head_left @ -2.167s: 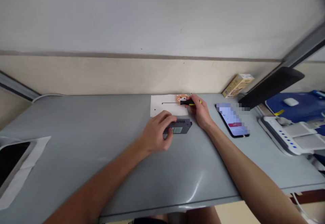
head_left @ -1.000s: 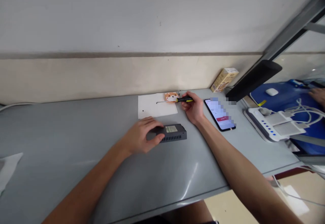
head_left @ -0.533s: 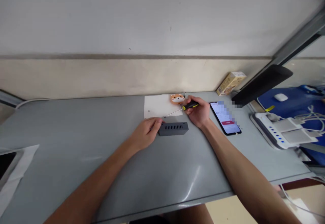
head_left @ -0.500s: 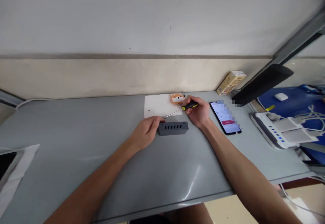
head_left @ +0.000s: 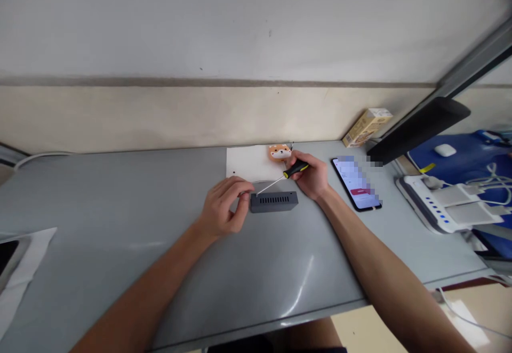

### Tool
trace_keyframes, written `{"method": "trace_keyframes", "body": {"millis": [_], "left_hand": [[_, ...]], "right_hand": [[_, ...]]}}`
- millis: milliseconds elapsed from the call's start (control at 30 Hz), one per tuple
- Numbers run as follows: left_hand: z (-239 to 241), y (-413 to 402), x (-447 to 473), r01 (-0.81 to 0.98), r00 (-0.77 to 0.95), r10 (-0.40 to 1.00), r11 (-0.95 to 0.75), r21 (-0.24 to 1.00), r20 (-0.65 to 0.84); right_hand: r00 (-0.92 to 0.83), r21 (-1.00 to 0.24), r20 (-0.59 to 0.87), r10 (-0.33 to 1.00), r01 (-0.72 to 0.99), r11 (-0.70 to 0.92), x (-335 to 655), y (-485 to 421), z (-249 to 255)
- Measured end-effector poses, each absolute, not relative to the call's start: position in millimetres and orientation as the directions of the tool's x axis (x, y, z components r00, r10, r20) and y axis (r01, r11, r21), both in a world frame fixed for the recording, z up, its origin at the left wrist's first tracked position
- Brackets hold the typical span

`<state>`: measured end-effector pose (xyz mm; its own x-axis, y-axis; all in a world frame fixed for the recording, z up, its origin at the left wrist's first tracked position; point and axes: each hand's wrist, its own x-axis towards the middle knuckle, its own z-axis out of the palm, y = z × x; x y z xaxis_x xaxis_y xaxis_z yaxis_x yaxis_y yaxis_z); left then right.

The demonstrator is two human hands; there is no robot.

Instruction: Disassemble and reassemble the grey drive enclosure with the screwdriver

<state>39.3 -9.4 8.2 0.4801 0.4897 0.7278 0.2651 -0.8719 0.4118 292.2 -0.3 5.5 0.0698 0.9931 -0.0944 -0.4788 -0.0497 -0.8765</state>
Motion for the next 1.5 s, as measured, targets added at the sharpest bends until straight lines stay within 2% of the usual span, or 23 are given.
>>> {"method": "trace_keyframes", "body": {"millis": [167, 433, 600, 700, 867, 1000, 1100, 1267, 1367, 1500], "left_hand": [[7, -10, 40, 0.292, 0.440, 0.451, -0.889, 0.351, 0.776], [9, -10, 42, 0.244, 0.506, 0.357, -0.933, 0.266, 0.786], [7, -10, 43, 0.237, 0.500, 0.354, -0.934, 0.269, 0.790], [4, -13, 43, 0.261, 0.478, 0.375, -0.924, 0.279, 0.795], [7, -24, 48, 0.362, 0.454, 0.388, -0.903, 0.232, 0.802], [9, -35, 55, 0.330, 0.617, 0.368, -0.923, 0.196, 0.696], [5, -39, 57, 0.324, 0.699, 0.338, -0.935, 0.142, 0.630], [5, -35, 57, 0.381, 0.651, 0.359, -0.917, 0.121, 0.669], [11, -31, 55, 0.430, 0.614, 0.386, -0.895, 0.119, 0.688], [16, -25, 52, 0.500, 0.561, 0.423, -0.858, 0.115, 0.712]], "right_hand": [[0.042, -0.871, -0.105, 0.994, -0.486, -0.072, 293, 0, 5], [0.051, -0.864, -0.114, 0.992, -0.498, -0.074, 294, -1, 6], [0.071, -0.878, -0.110, 0.991, -0.474, -0.063, 294, 0, 4], [0.103, -0.941, -0.082, 0.991, -0.335, -0.043, 287, 0, 3], [0.068, -0.999, 0.010, 0.998, 0.031, 0.008, 275, -5, 5], [0.008, -0.989, 0.091, 0.996, 0.114, 0.089, 272, -8, 7], [-0.032, -0.984, 0.134, 0.990, 0.114, 0.137, 272, -9, 9], [-0.016, -0.990, 0.133, 0.991, 0.044, 0.134, 272, -9, 7], [0.083, -0.995, 0.049, 0.995, -0.087, 0.056, 273, -4, 2], [0.168, -0.929, -0.077, 0.983, -0.370, -0.009, 281, 3, 0]]}}
